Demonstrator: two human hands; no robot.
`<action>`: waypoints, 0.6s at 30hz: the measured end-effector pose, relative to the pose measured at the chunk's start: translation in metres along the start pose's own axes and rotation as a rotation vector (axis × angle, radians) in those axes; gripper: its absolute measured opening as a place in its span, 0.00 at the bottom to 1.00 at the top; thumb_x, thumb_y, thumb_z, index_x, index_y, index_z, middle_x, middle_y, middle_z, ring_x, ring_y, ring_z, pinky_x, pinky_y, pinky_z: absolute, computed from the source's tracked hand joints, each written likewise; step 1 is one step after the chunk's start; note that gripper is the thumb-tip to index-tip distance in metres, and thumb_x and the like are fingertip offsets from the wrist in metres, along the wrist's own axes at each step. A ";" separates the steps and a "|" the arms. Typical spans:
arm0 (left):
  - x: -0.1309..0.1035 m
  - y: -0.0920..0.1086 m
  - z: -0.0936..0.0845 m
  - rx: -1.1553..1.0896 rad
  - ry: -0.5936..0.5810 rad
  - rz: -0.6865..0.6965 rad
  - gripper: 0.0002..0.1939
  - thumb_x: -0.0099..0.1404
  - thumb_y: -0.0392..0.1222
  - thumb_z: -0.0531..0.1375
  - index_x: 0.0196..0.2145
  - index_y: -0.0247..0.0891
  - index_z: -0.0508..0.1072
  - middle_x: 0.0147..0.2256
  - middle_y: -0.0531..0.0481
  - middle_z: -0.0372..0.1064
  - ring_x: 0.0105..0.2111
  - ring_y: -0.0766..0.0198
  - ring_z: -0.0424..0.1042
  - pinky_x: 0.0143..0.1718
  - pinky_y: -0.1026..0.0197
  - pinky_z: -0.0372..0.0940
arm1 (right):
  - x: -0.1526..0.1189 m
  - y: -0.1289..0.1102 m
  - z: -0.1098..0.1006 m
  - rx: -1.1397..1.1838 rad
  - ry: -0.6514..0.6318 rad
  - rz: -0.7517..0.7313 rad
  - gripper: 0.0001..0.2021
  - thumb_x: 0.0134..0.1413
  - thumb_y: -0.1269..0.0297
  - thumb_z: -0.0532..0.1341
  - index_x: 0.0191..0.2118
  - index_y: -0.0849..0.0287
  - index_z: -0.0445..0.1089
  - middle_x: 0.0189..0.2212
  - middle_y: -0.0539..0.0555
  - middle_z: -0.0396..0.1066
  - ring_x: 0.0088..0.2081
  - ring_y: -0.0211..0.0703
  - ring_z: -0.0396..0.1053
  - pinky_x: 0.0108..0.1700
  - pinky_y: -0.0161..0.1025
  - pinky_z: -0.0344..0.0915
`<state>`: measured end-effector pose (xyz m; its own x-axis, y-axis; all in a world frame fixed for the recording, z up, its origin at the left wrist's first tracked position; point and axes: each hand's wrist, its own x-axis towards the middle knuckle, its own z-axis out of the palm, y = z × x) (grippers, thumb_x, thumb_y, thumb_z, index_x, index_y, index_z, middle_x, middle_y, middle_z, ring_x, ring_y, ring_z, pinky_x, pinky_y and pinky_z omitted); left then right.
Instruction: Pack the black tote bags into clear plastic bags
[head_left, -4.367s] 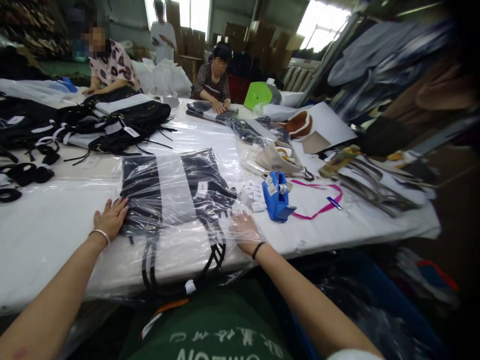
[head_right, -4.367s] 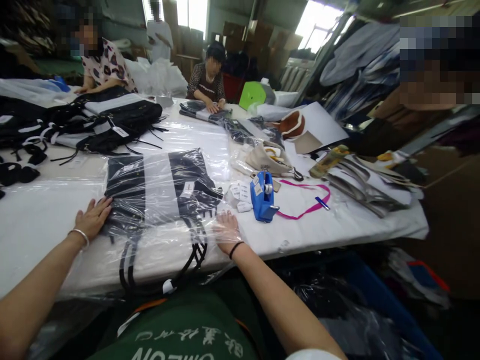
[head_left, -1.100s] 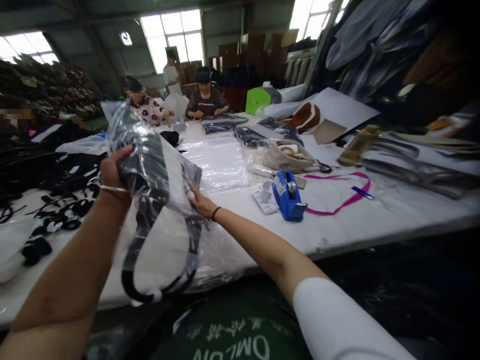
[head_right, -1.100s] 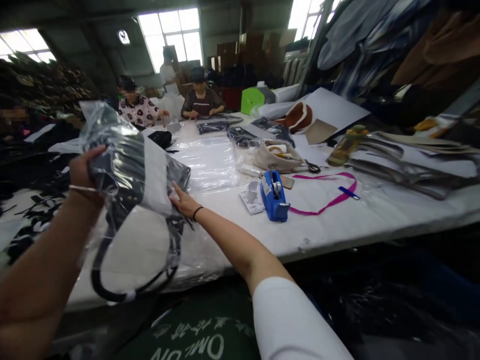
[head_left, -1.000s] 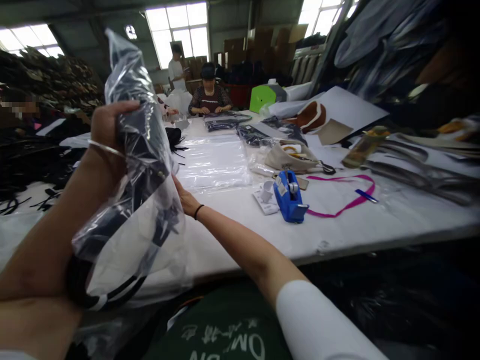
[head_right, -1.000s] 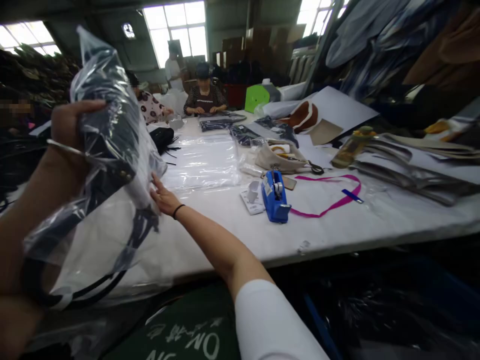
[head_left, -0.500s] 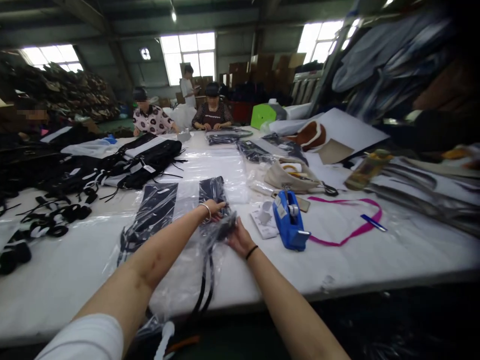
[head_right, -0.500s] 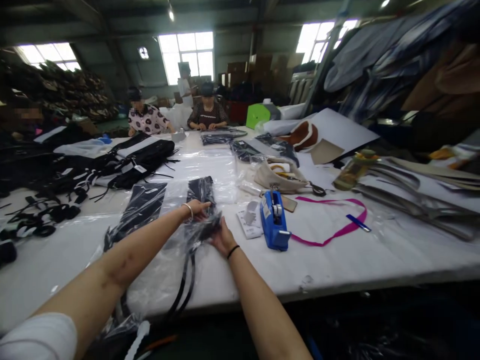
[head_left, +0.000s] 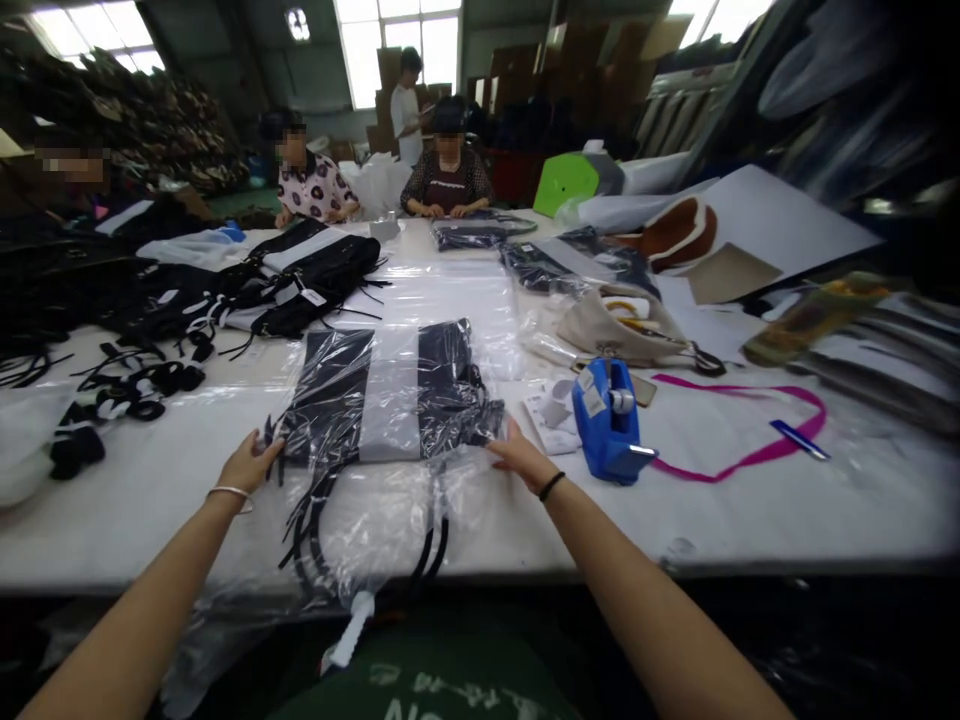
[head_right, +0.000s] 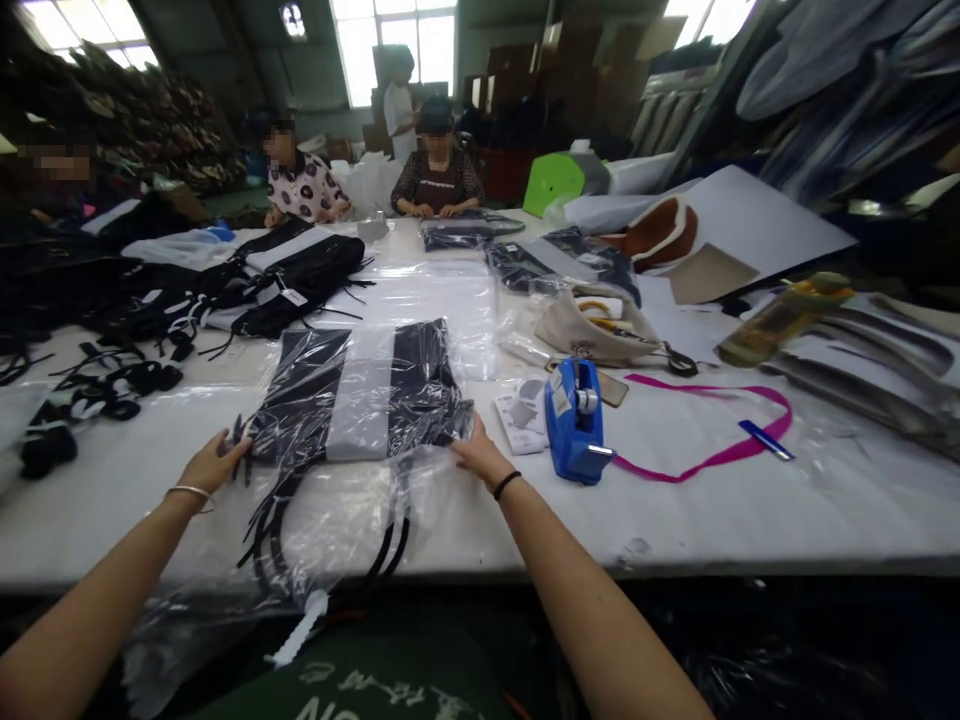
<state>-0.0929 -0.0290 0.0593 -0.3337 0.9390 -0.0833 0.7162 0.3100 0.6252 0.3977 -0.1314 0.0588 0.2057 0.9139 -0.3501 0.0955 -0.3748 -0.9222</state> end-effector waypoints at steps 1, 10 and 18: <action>-0.012 -0.013 -0.001 -0.042 -0.032 -0.038 0.35 0.54 0.56 0.66 0.56 0.37 0.67 0.55 0.38 0.69 0.56 0.45 0.68 0.54 0.52 0.64 | -0.005 0.005 0.002 0.064 0.000 0.055 0.42 0.45 0.63 0.66 0.66 0.50 0.52 0.53 0.60 0.70 0.46 0.49 0.74 0.35 0.40 0.75; -0.084 -0.038 -0.008 -0.547 -0.499 -0.207 0.34 0.44 0.54 0.74 0.47 0.33 0.75 0.29 0.50 0.75 0.25 0.66 0.70 0.26 0.67 0.64 | -0.079 0.045 -0.044 0.313 -0.004 0.245 0.25 0.45 0.69 0.66 0.53 0.57 0.68 0.39 0.56 0.78 0.38 0.45 0.78 0.36 0.37 0.74; -0.132 -0.093 -0.055 -0.595 -0.579 -0.396 0.27 0.42 0.49 0.75 0.39 0.34 0.79 0.27 0.49 0.75 0.21 0.66 0.68 0.19 0.68 0.61 | -0.129 0.068 -0.070 0.242 0.065 0.250 0.21 0.41 0.63 0.73 0.44 0.57 0.75 0.29 0.50 0.74 0.27 0.38 0.73 0.35 0.36 0.76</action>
<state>-0.1493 -0.1900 0.0553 -0.0140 0.7584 -0.6517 0.1282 0.6477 0.7510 0.4455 -0.2859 0.0525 0.2556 0.7835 -0.5663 -0.1981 -0.5309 -0.8240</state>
